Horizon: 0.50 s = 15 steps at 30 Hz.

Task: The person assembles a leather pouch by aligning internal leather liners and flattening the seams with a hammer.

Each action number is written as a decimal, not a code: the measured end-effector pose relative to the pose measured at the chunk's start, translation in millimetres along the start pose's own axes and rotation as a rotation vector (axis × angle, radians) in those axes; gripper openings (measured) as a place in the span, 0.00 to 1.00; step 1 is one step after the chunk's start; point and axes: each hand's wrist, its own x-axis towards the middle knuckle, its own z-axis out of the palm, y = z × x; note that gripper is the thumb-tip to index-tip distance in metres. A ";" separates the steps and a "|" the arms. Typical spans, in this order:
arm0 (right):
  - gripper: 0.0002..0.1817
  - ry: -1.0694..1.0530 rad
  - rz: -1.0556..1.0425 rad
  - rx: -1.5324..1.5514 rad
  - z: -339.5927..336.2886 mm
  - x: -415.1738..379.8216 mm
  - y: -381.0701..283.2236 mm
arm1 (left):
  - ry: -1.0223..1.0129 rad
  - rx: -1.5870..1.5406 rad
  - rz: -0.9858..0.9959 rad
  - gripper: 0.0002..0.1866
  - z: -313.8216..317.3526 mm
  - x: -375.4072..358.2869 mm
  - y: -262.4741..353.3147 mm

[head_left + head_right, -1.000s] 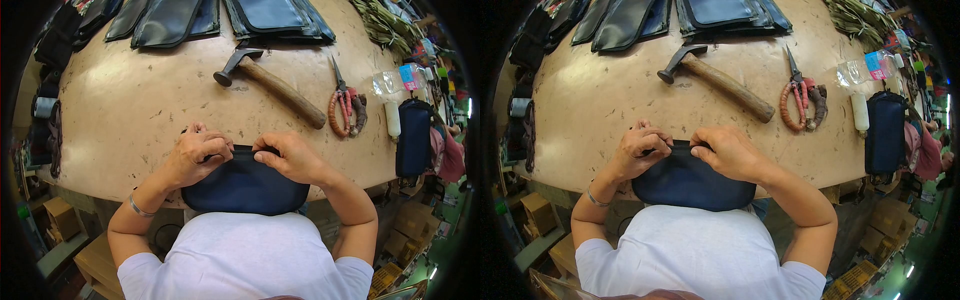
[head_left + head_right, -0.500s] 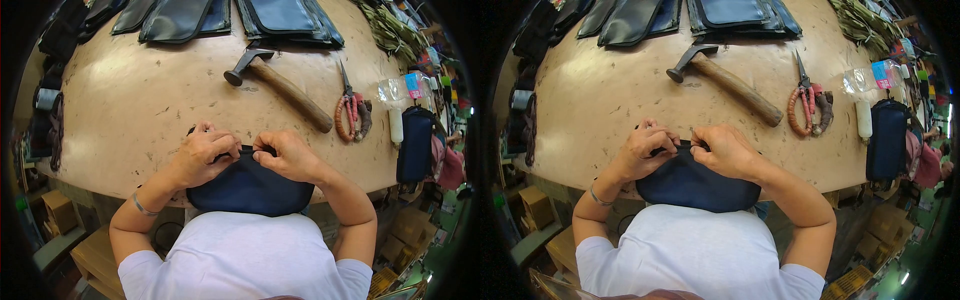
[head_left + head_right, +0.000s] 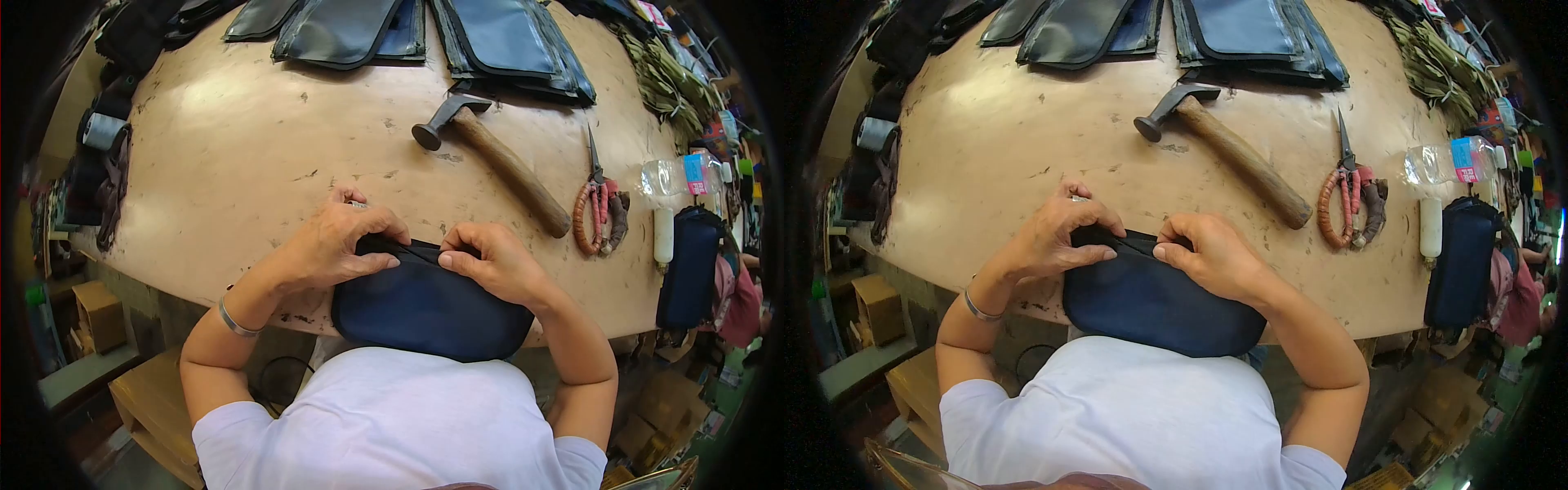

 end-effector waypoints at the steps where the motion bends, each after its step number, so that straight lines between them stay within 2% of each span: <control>1: 0.08 0.001 -0.002 -0.014 -0.8 -0.4 -2.2 | 0.007 -0.021 -0.013 0.12 1.0 -0.3 0.1; 5: 0.08 0.016 -0.016 -0.020 0.6 -0.4 -1.2 | -0.014 -0.023 0.039 0.09 6.5 -1.7 -9.5; 8: 0.08 0.039 -0.056 -0.063 0.9 -1.1 0.2 | 0.094 -0.037 0.163 0.11 13.8 -4.4 -13.1; 15: 0.08 0.074 -0.085 -0.068 2.8 -1.1 2.3 | 0.187 -0.021 0.208 0.13 21.9 -6.8 -14.6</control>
